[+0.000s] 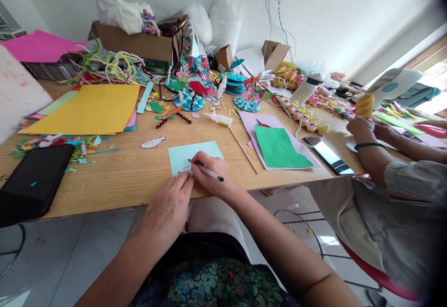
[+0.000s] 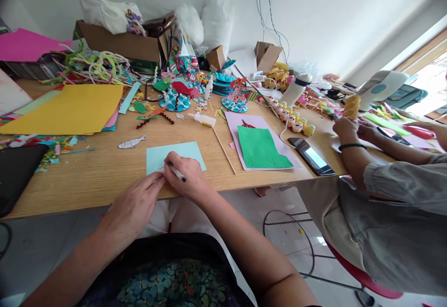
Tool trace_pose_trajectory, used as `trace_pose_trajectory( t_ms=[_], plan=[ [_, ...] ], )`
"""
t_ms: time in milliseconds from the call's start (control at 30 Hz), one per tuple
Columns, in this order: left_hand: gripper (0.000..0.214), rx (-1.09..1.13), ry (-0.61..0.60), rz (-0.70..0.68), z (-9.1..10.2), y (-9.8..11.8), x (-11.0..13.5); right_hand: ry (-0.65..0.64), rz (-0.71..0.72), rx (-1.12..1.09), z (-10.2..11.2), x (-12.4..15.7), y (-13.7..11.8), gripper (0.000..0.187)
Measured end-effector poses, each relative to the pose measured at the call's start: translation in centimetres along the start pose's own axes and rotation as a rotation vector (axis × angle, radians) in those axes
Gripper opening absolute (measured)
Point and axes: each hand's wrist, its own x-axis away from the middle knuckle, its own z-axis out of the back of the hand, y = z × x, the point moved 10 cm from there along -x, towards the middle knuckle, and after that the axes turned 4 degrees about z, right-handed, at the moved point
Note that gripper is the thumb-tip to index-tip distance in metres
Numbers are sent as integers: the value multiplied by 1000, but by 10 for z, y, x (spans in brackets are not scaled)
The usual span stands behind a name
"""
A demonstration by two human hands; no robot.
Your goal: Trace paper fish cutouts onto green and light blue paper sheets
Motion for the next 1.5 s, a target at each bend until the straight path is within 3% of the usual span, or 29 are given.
trace_pose_trajectory(
  t_ms=[267, 467, 1000, 1500],
  plan=[
    [46, -113, -251, 152, -19, -9, -1, -37, -14, -81, 1, -7, 0, 11],
    [49, -186, -376, 185, -24, -10, 3, -126, -113, -444, -4, -15, 5, 6],
    [47, -150, -369, 185, -24, -10, 4, -160, -85, -408, -10, -24, 4, 6],
    [44, -185, -381, 172, -25, -9, 3, -239, -106, -511, -19, -26, -1, 6]
  ],
)
